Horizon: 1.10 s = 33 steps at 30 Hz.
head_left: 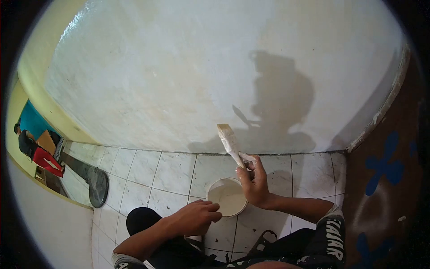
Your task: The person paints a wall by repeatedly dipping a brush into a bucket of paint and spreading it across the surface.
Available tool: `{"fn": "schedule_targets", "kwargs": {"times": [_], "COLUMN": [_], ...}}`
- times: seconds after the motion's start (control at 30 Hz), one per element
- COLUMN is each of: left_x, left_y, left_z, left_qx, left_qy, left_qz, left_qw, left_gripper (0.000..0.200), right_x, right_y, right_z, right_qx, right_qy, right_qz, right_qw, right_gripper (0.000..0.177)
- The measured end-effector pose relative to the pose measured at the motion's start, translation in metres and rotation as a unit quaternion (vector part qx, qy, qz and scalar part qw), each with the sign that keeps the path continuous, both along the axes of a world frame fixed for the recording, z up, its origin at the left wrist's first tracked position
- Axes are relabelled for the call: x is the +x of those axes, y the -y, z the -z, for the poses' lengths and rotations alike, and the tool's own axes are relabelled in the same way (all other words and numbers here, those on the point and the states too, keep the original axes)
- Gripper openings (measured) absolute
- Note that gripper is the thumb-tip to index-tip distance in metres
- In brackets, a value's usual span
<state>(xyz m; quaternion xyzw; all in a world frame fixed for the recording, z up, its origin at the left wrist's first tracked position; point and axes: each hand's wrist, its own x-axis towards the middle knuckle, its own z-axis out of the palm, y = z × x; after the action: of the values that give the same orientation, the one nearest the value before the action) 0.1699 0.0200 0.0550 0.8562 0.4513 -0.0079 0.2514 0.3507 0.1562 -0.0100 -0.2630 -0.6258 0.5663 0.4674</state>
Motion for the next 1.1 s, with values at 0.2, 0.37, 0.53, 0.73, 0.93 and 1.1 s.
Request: {"fn": "schedule_targets", "kwargs": {"times": [0.2, 0.37, 0.53, 0.73, 0.93, 1.1], "left_x": [-0.001, -0.024, -0.064, -0.116, -0.133, -0.133], "left_y": [-0.015, -0.02, -0.016, 0.003, 0.009, 0.006], "left_z": [-0.001, 0.005, 0.013, 0.01, 0.01, 0.013], "left_qx": [0.043, 0.039, -0.023, -0.04, -0.03, -0.042], "left_qy": [0.058, 0.116, 0.077, 0.027, 0.031, 0.039], "left_qz": [0.069, 0.123, 0.136, 0.075, 0.069, 0.089], "left_qw": [0.995, 0.985, 0.987, 0.996, 0.997, 0.994], "left_gripper": [0.025, 0.031, 0.036, 0.042, 0.045, 0.047], "right_x": [0.001, -0.015, -0.093, -0.165, -0.156, -0.145], "right_y": [-0.027, -0.063, -0.07, -0.121, -0.065, -0.034], "right_z": [-0.041, -0.185, -0.314, -0.235, -0.097, -0.177], "right_qx": [0.206, 0.474, 0.471, 0.485, 0.336, 0.272], "right_qy": [0.064, 0.186, 0.249, 0.339, 0.417, 0.432], "right_qz": [0.17, 0.317, 0.376, 0.466, 0.405, 0.323], "right_qw": [0.962, 0.8, 0.758, 0.658, 0.741, 0.797], "right_gripper": [0.029, 0.037, 0.026, 0.04, 0.044, 0.026]}}
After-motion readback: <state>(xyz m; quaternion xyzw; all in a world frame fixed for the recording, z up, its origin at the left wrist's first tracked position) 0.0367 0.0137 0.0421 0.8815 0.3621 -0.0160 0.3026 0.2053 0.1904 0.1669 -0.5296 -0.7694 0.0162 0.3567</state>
